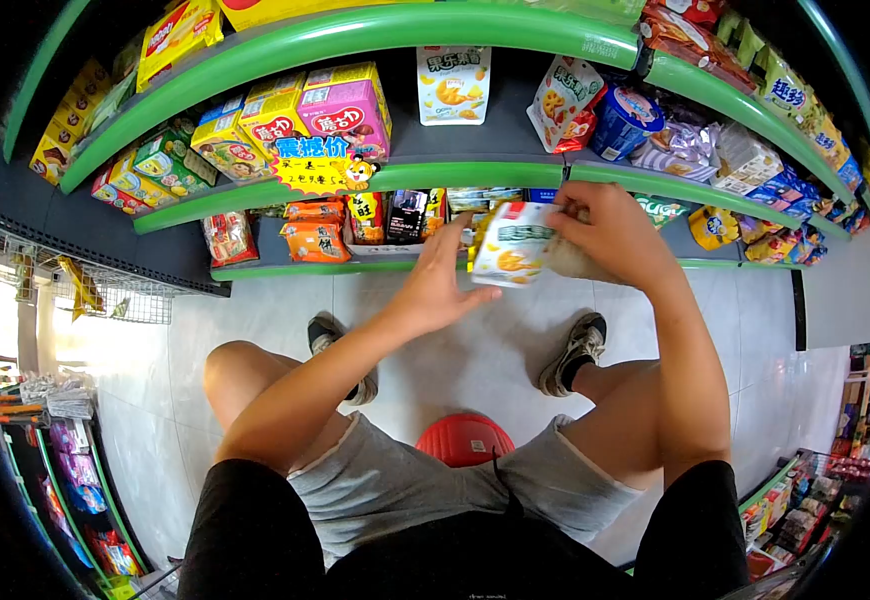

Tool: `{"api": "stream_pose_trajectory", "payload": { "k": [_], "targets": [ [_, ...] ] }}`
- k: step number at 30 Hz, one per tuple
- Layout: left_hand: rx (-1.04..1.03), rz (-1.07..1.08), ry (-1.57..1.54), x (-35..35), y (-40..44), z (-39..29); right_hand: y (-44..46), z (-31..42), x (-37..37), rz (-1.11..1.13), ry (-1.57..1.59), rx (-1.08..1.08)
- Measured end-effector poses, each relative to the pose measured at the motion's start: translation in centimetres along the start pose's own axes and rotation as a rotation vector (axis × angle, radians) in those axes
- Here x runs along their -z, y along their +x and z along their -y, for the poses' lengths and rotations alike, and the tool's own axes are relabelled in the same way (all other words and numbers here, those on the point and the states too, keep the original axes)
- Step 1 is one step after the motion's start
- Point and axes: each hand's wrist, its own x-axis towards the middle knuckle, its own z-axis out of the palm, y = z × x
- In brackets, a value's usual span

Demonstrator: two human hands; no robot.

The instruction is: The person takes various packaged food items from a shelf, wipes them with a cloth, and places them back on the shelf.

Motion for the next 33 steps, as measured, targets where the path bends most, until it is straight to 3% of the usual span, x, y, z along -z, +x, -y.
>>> {"api": "stream_pose_trajectory", "payload": {
  "k": [6, 10, 15, 17, 22, 27, 33],
  "targets": [
    [0.213, -0.058, -0.393, 2.1, 1.8, 0.9, 1.2, 4.5, 0.4, -0.179, 0.202, 0.104],
    [0.204, -0.097, -0.667, 3.5, 2.8, -0.3, 2.3, 4.0, -1.3, -0.245, 0.451, 0.069],
    [0.184, -0.202, -0.626, 5.0, 4.8, -0.7, 3.4, 2.1, -3.9, -0.315, 0.320, 0.193],
    [0.214, -0.118, -0.307, 6.7, 6.2, -1.2, 3.6, 3.0, -3.8, -0.079, 0.394, 0.005],
    [0.157, -0.243, -0.224, 6.6, 9.2, 0.9, 6.2, 2.8, -6.1, -0.285, 0.405, 0.118],
    [0.028, -0.419, -0.112, 5.8, 11.4, 1.8, 8.7, 3.6, -6.3, -0.362, 0.369, 0.101],
    [0.085, -0.453, -0.027, 4.1, 12.9, 2.6, 10.5, 3.2, -7.2, -0.405, 0.279, 0.092]
  ]
}}
